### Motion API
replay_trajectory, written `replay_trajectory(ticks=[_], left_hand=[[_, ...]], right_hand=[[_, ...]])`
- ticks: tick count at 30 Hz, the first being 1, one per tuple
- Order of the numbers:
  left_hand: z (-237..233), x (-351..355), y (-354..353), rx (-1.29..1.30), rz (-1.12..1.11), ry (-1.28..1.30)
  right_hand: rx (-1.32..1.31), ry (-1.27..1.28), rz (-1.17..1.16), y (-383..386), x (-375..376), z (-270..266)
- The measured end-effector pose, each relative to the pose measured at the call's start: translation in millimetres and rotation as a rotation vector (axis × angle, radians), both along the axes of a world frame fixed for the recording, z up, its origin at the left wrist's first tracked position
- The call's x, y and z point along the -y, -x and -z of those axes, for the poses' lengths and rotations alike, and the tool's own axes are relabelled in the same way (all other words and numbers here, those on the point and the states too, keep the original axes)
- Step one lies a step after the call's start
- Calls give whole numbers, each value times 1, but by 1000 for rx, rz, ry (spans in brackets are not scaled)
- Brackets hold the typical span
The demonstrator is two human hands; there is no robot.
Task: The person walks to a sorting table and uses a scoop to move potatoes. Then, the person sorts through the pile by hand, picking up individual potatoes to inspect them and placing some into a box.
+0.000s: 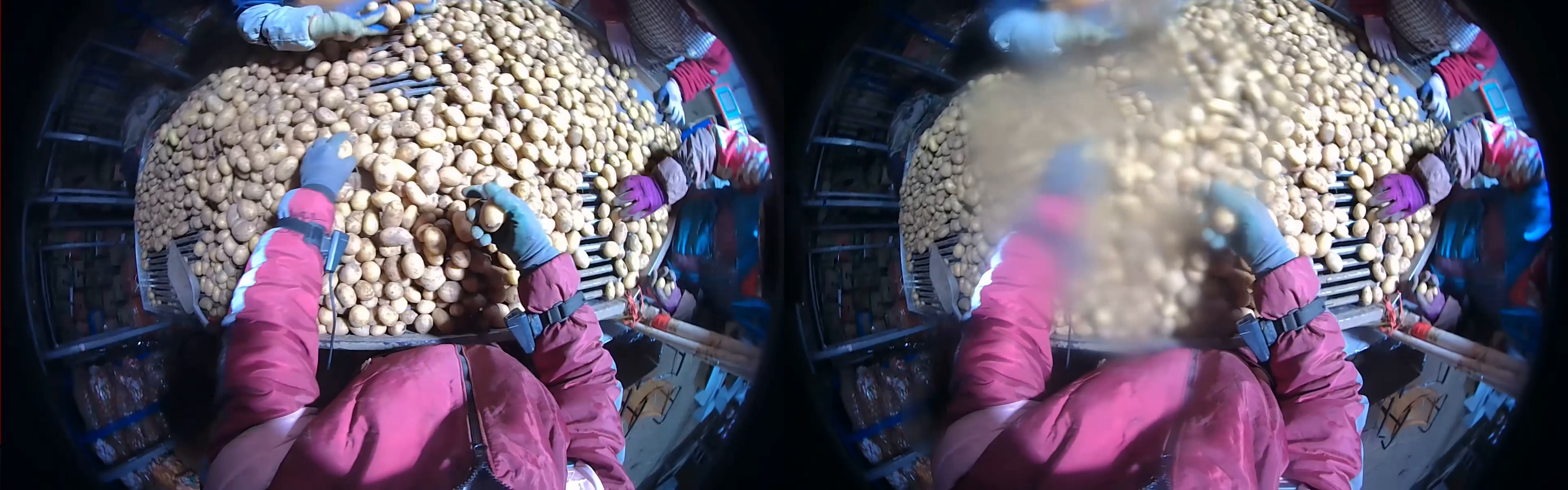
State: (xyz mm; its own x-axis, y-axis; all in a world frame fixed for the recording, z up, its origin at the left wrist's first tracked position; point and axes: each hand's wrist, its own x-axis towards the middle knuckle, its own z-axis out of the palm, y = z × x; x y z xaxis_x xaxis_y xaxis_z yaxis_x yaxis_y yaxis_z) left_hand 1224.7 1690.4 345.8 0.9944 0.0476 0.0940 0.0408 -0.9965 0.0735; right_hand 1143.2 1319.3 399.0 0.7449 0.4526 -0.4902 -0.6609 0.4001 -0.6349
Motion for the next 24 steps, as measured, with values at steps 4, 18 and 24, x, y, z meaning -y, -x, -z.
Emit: replay_trajectory(ticks=[4, 18, 24], left_hand=[[-6, 17, 11, -153, -131, 1335], [-26, 37, 129, -367, -126, 1616], [-64, 63, 173, -272, 438, 1180]], right_hand=[[-1, -67, 136, 23, -14, 16], [146, 42, 120, 80, -73, 57], [-289, -341, 129, 106, -98, -3]])
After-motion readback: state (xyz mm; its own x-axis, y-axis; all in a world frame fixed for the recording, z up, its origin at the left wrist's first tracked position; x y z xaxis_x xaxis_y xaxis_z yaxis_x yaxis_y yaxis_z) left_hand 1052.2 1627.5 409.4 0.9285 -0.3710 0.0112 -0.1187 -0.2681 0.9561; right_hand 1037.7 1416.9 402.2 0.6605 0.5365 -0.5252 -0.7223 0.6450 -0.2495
